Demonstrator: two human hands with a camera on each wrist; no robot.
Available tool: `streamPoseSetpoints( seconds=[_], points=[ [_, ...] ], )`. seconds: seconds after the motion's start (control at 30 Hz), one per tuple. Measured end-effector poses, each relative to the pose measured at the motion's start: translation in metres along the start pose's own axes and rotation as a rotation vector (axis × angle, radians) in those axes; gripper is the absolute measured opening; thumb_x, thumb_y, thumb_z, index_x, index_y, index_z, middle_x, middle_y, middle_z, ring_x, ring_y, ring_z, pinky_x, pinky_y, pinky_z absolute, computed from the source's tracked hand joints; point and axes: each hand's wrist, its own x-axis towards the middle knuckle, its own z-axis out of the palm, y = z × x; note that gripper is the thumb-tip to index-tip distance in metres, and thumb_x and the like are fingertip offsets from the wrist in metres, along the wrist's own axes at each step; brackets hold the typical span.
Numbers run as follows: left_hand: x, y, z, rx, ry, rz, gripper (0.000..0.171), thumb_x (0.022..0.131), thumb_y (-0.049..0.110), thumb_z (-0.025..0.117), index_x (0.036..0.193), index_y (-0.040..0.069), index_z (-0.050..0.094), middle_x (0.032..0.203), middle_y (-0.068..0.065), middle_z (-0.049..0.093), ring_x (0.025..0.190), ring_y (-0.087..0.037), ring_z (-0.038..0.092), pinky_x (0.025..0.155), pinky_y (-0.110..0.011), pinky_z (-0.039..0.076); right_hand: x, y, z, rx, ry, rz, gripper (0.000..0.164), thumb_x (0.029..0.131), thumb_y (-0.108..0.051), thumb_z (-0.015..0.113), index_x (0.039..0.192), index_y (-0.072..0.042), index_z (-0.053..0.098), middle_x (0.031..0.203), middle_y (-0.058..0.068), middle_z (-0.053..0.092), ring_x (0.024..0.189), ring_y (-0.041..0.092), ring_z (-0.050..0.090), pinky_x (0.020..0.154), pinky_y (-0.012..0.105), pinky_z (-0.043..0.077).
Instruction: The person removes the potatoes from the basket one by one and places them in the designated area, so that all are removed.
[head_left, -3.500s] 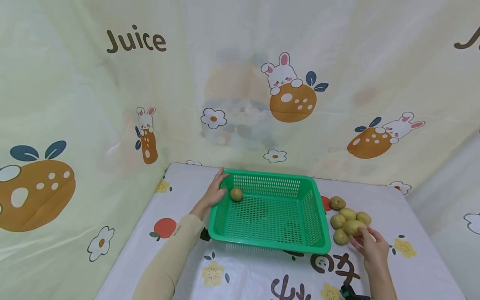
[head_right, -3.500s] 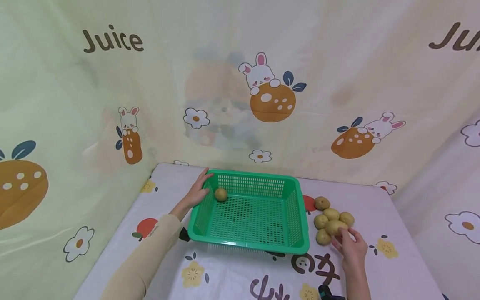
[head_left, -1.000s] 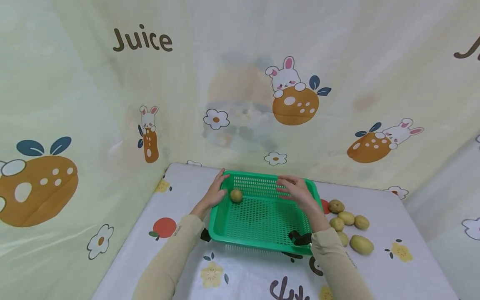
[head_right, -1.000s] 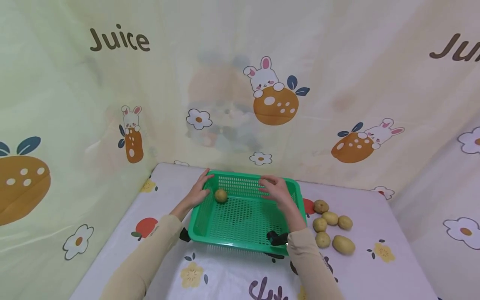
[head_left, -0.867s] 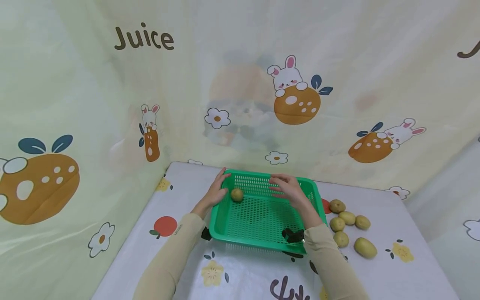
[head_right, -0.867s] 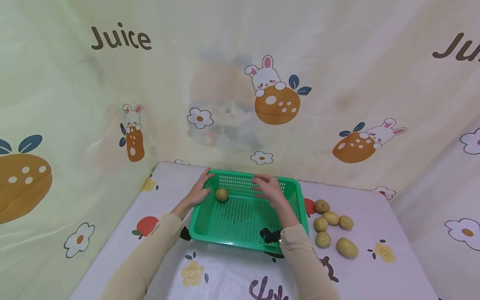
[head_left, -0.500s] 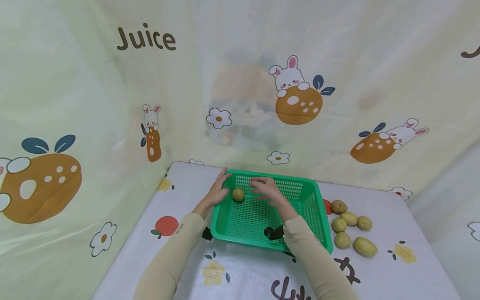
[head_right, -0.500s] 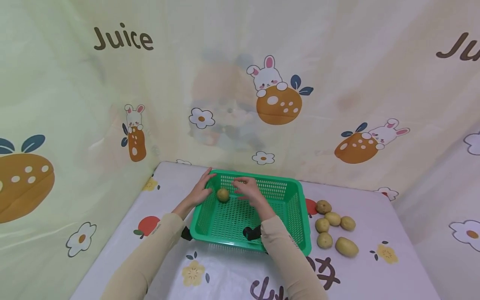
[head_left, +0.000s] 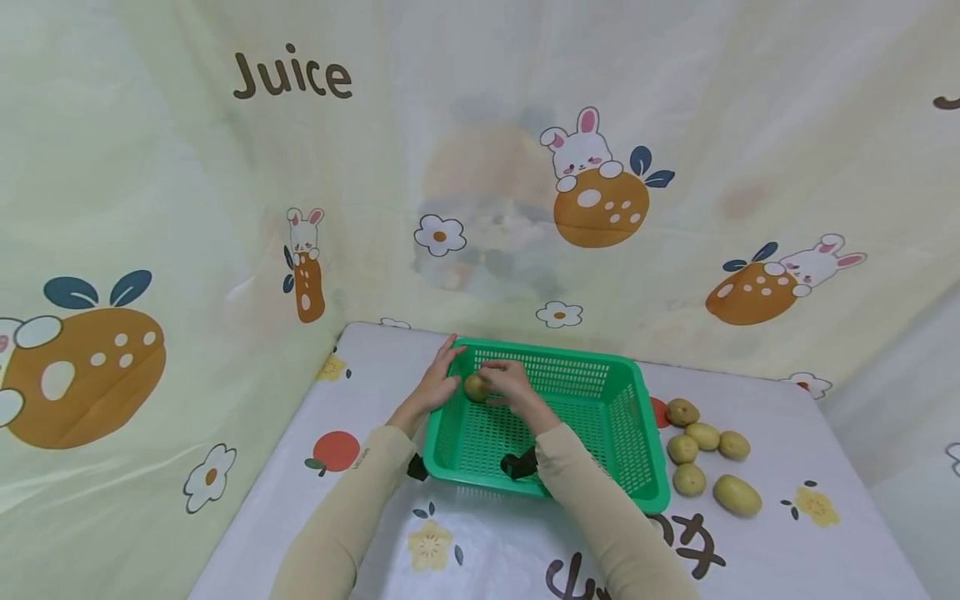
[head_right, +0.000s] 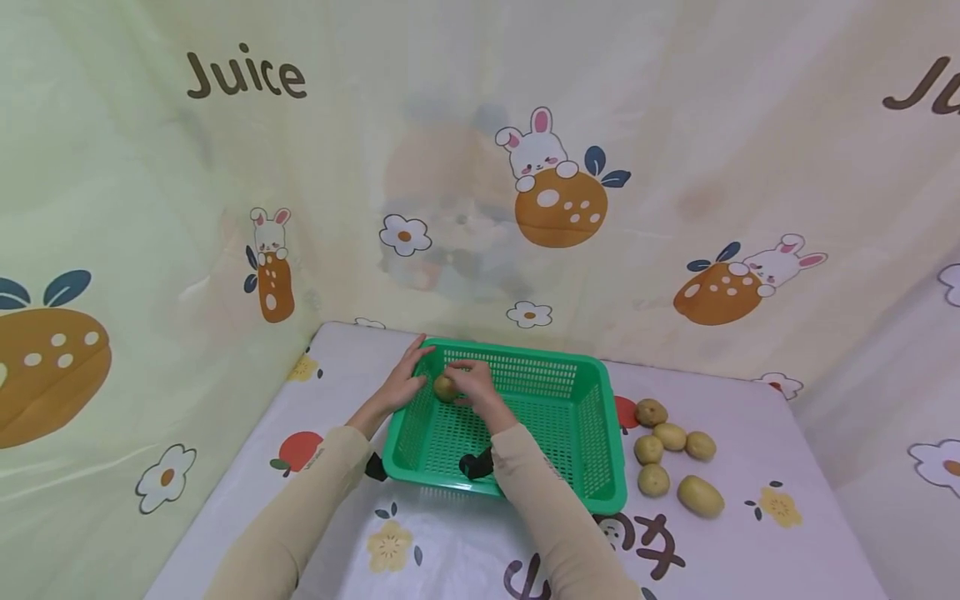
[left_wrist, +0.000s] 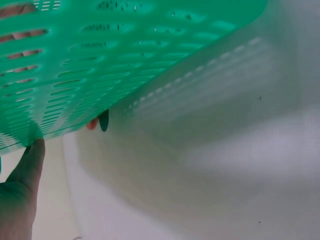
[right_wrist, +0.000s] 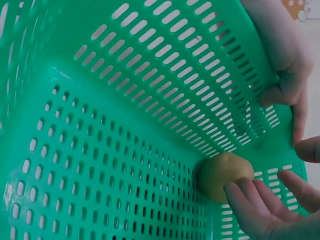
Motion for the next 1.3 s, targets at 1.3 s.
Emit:
streamPoseSetpoints(
  seconds=[1.3],
  points=[
    [0.0, -0.001, 0.0, -0.018, 0.008, -0.004, 0.062, 0.086, -0.003, 0.047, 0.148, 0.001, 0.04, 0.165, -0.007, 0.01, 0.15, -0.033, 0.011, 0.116, -0.058, 0.017, 0.011, 0.023, 0.004, -0.016, 0.194, 0.076, 0.041, 0.09, 0.001, 0.062, 0.13, 0.004, 0.056, 0.125, 0.032, 0.051, 0.1, 0.046, 0.063, 0.078, 0.045, 0.058]
  ],
)
